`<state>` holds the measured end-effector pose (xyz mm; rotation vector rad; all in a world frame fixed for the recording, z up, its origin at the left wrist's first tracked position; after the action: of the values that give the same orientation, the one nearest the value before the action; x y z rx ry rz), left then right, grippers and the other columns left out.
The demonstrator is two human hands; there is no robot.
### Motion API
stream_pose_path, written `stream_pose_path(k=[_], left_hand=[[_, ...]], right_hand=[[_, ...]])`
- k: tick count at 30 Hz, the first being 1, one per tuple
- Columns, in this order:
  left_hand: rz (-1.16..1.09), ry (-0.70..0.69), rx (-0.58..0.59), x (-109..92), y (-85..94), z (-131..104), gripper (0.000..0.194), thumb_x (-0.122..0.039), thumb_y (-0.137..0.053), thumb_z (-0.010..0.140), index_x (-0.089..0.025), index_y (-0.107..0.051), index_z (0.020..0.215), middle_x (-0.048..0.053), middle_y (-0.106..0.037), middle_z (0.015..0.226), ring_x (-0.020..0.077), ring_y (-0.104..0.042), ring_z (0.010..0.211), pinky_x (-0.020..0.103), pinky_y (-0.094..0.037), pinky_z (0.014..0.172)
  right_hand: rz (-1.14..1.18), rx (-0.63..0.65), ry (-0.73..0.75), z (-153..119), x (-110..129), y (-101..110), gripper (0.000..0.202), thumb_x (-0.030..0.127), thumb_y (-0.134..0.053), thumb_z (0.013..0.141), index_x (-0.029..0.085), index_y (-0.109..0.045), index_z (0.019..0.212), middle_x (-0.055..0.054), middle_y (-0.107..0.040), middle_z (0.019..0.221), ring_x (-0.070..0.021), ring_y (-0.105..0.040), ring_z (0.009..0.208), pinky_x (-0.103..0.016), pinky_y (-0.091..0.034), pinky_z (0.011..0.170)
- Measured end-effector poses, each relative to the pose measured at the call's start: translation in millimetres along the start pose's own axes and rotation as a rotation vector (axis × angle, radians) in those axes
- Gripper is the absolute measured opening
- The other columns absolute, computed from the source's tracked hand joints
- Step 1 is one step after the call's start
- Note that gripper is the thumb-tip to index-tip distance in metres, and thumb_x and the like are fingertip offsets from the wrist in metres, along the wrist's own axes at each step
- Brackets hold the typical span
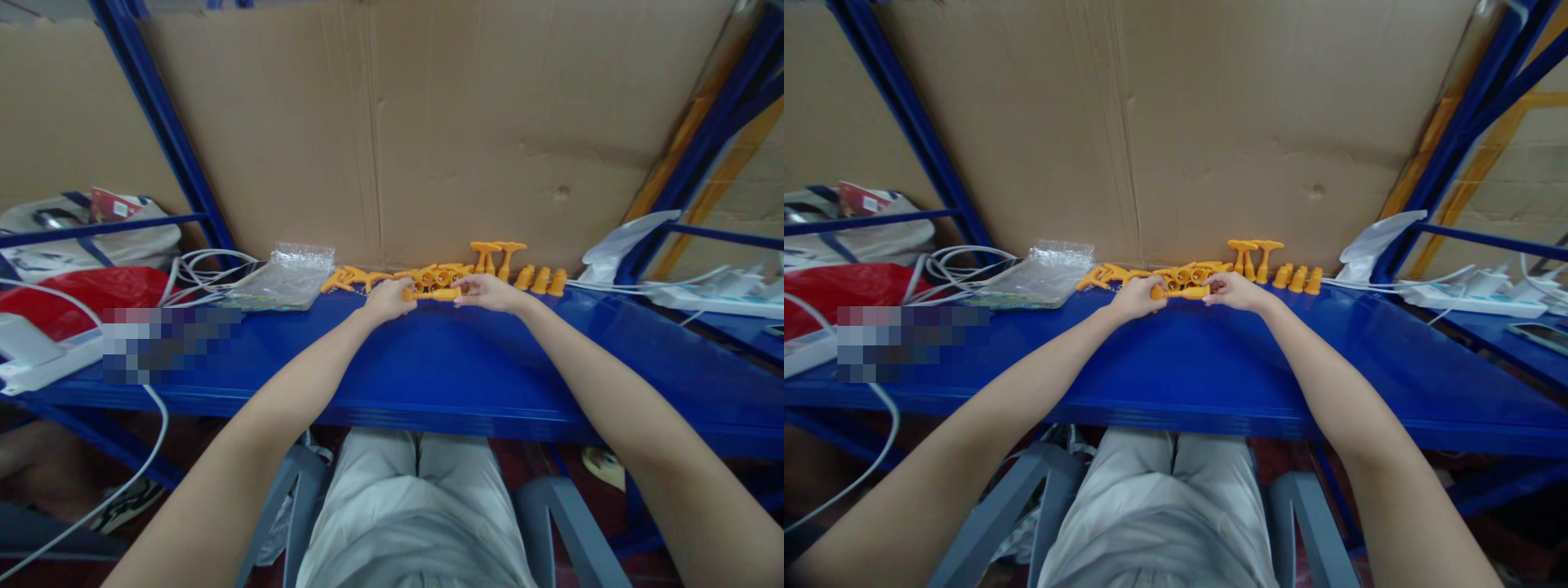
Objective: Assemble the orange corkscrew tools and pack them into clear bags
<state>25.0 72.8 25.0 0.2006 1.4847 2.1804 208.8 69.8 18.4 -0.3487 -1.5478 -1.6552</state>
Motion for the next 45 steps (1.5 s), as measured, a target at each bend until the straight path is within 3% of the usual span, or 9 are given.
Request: stream_pose_path(k=[4,10,16,23,25,28,32,38,45], left_hand=[[0.014,0.009,-0.019,-1,2.5,-1,0.034,-0.028,-0.061,0.078,-0.020,-0.066,0.111,0.005,-0.074,0.087,0.0224,-0.069,0.086,0.028,-0.050,0.078],[0.020,0.014,-0.022,-1,4.7,-2,0.032,-0.027,-0.061,0.079,-0.019,-0.067,0.110,0.006,-0.074,0.087,0.0234,-0.069,0.086,0.029,-0.050,0.077],[0.027,0.023,-0.031,-2,6.9,-4,0.032,-0.027,-0.061,0.079,-0.019,-0.066,0.110,0.006,-0.074,0.087,0.0229,-0.069,0.087,0.029,-0.050,0.078],[0.019,0.031,-0.009,-3,3.9,-2,0.035,-0.028,-0.063,0.077,-0.020,-0.068,0.111,0.008,-0.074,0.096,0.0251,-0.068,0.093,0.030,-0.051,0.080],[0.013,0.037,-0.005,-2,2.9,-2,0.036,-0.029,-0.064,0.077,-0.020,-0.068,0.112,0.008,-0.074,0.096,0.0251,-0.069,0.093,0.030,-0.051,0.080],[0.006,0.039,-0.007,-1,1.9,-1,0.036,-0.029,-0.064,0.078,-0.020,-0.068,0.112,0.007,-0.074,0.095,0.0248,-0.069,0.092,0.030,-0.051,0.080],[0.014,0.050,-0.022,1,2.2,0,0.037,-0.038,-0.066,0.079,-0.020,-0.068,0.111,0.008,-0.073,0.098,0.0253,-0.068,0.094,0.030,-0.051,0.079],[-0.022,-0.009,-0.065,-1,4.1,-1,0.041,-0.052,-0.062,0.083,-0.017,-0.068,0.104,0.008,-0.074,0.093,0.0234,-0.068,0.091,0.029,-0.049,0.080],[-0.065,-0.002,-0.124,-2,8.8,-1,0.040,-0.051,-0.063,0.084,-0.016,-0.068,0.102,0.005,-0.071,0.075,0.0223,-0.067,0.078,0.029,-0.047,0.074]], right_hand=[[0.154,0.040,-0.094,-4,-1,-6,0.017,0.024,-0.055,0.095,0.015,-0.064,0.105,-0.008,-0.073,0.091,-0.0163,-0.073,0.078,-0.032,-0.058,0.081],[0.231,-0.001,-0.168,-7,2,-11,0.021,0.029,-0.046,0.100,0.014,-0.058,0.092,-0.011,-0.074,0.087,-0.0128,-0.071,0.065,-0.023,-0.055,0.066],[0.255,-0.028,-0.193,-4,-1,-14,0.030,0.032,-0.044,0.101,0.017,-0.053,0.076,-0.009,-0.073,0.079,-0.0130,-0.069,0.063,-0.023,-0.055,0.065],[0.199,0.028,-0.205,-7,-3,-12,0.024,0.035,-0.040,0.102,0.016,-0.056,0.101,-0.011,-0.074,0.090,-0.0138,-0.070,0.066,-0.024,-0.056,0.065],[0.196,0.053,-0.191,-7,-4,-12,0.022,0.033,-0.048,0.100,0.016,-0.053,0.113,-0.011,-0.073,0.096,-0.0137,-0.071,0.068,-0.024,-0.056,0.065],[0.201,0.063,-0.168,-6,-7,-10,0.035,0.022,-0.063,0.090,0.018,-0.049,0.122,-0.009,-0.073,0.101,-0.0138,-0.071,0.070,-0.025,-0.057,0.066],[0.212,0.017,-0.163,-3,-9,-8,0.033,0.013,-0.064,0.087,0.016,-0.050,0.117,-0.006,-0.072,0.094,-0.0116,-0.069,0.064,-0.025,-0.056,0.065],[0.237,0.019,-0.125,-1,-9,-8,0.021,0.013,-0.064,0.088,0.017,-0.051,0.103,-0.004,-0.072,0.083,-0.0106,-0.066,0.058,-0.023,-0.054,0.061],[0.300,-0.004,0.010,7,-16,-4,0.026,0.028,-0.073,0.084,0.018,-0.054,0.099,-0.003,-0.072,0.077,-0.0130,-0.068,0.058,-0.026,-0.056,0.061]])
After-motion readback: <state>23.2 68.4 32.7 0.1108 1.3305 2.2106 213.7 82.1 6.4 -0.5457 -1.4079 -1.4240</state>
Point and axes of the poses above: each hand's wrist, its own z-axis towards the middle knuckle, its own y-axis out of the back of the hand, x = y × z, the point moved 8 cm from there along z, towards the middle knuckle
